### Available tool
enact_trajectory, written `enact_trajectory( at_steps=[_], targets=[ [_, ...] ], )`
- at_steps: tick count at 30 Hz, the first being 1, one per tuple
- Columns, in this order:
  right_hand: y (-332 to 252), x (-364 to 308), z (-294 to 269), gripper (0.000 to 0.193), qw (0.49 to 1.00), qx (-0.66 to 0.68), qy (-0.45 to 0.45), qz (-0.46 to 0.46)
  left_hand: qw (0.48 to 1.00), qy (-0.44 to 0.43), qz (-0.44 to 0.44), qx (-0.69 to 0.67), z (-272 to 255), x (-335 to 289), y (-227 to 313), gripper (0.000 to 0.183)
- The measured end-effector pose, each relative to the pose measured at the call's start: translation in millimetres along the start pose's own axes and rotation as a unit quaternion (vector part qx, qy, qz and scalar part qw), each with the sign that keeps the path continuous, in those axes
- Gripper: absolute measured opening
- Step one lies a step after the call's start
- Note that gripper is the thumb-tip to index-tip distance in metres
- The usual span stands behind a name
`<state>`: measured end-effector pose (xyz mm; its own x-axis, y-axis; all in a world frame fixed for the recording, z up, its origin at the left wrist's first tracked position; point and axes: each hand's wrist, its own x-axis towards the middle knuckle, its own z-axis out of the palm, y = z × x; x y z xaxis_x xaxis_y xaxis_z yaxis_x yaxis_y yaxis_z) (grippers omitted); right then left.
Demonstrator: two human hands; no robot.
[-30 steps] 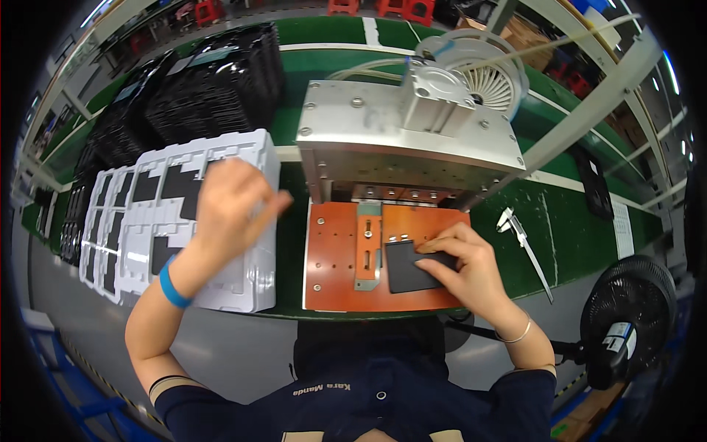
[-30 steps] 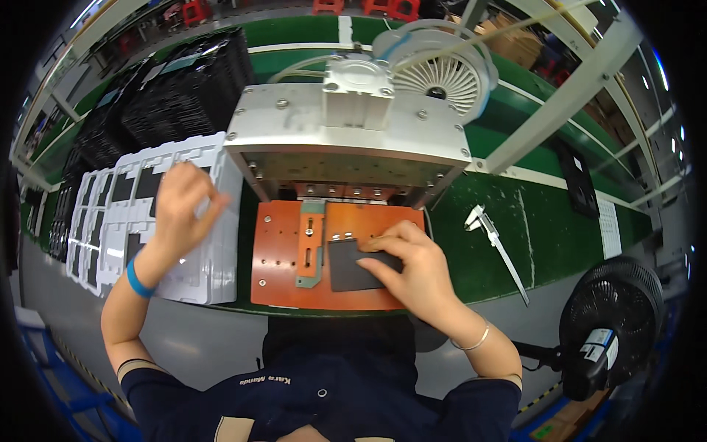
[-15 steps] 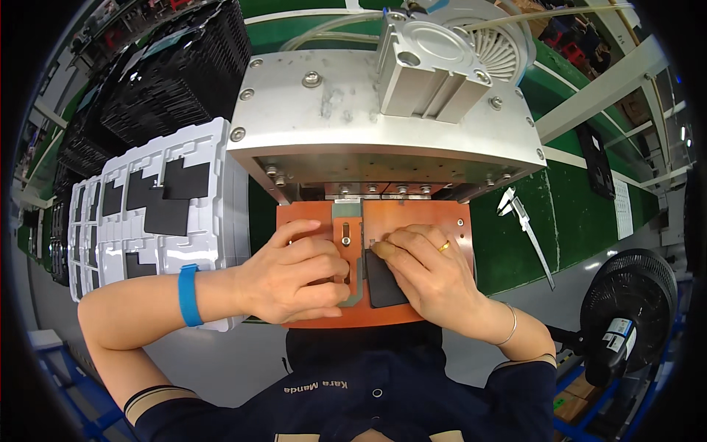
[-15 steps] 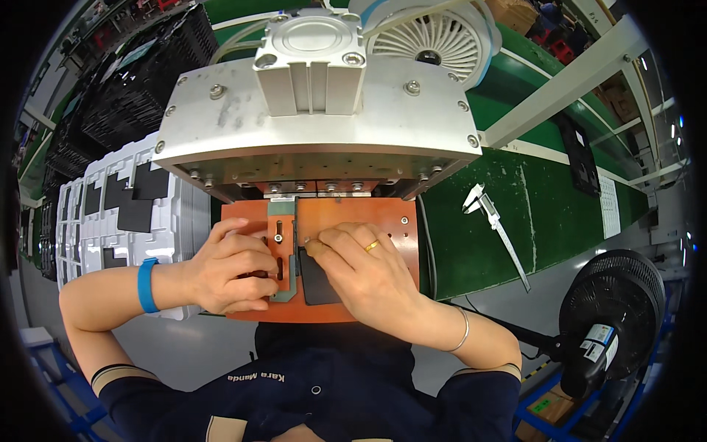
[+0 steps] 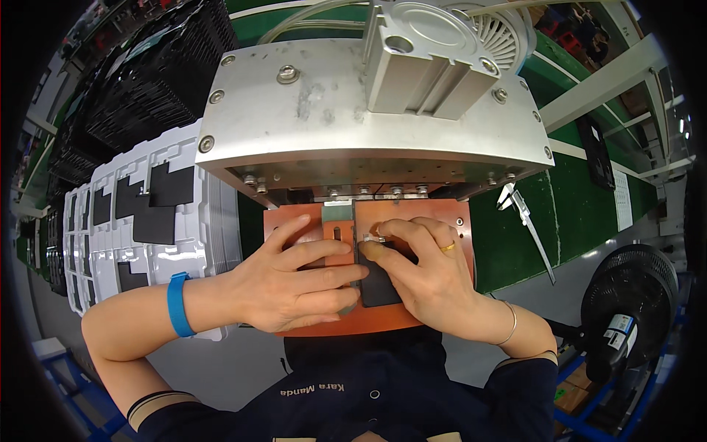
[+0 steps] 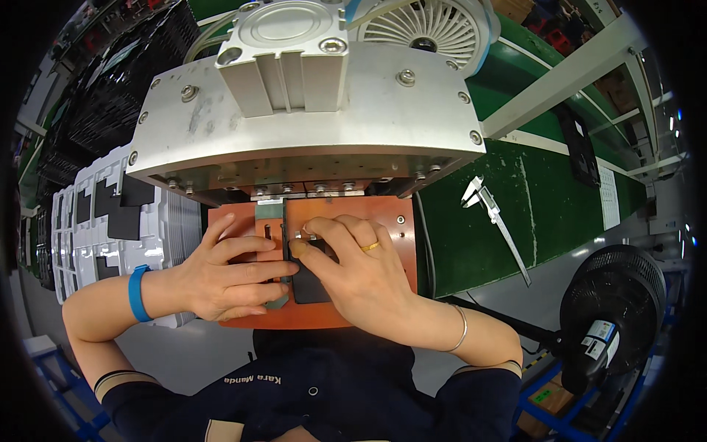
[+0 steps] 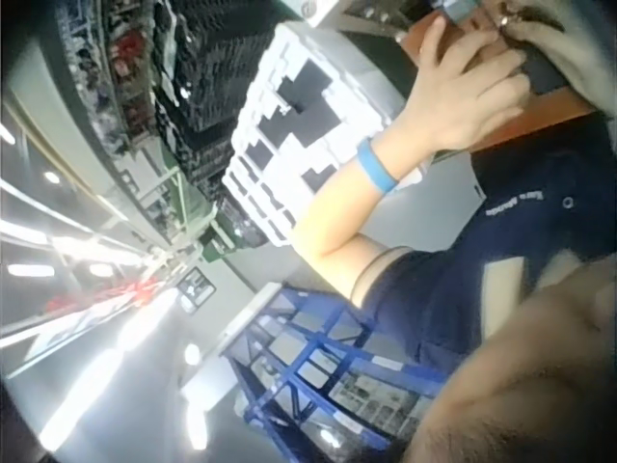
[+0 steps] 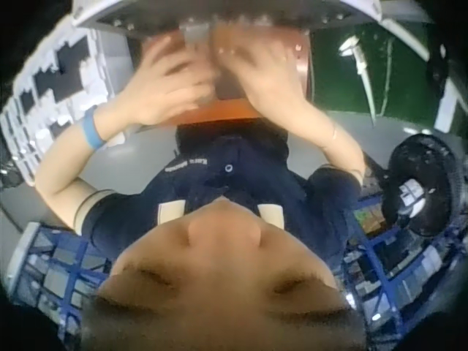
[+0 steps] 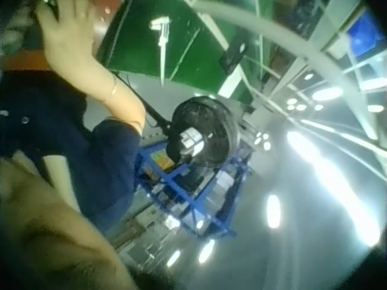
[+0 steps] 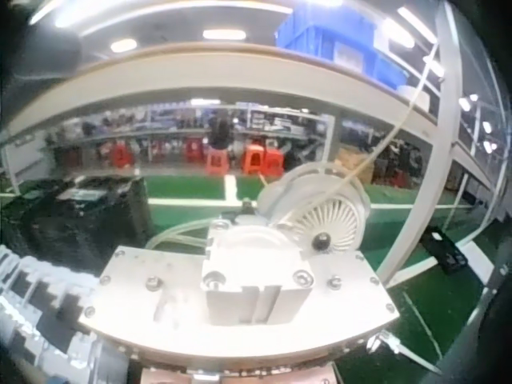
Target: The person repeatedly picks up small black rectangular components from a white tray and places them into a press machine. They operate the machine to process each component, then remove it and place it back into the tray. The person also uses a caliper to measure one of the components during the process.
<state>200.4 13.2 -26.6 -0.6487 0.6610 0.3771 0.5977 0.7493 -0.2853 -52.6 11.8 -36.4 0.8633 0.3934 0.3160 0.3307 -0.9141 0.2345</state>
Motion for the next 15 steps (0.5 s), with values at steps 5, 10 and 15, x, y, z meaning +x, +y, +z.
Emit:
enact_trajectory(
  at_steps=[5, 10, 15],
  targets=[
    [-2, 1, -7, 0.041, 0.995, 0.056, 0.011, 0.080, 1.000, -0.012, -0.010, -0.013, -1, -2, 1, 0.026],
    [-5, -31, -29, 0.041, 0.993, 0.086, -0.018, 0.077, 1.000, -0.009, 0.003, -0.008, 2, -4, -2, 0.030],
    [7, -22, -20, 0.033, 0.995, 0.082, -0.007, 0.054, 0.998, -0.005, -0.041, -0.050, -5, 6, 0, 0.039]
  ],
)
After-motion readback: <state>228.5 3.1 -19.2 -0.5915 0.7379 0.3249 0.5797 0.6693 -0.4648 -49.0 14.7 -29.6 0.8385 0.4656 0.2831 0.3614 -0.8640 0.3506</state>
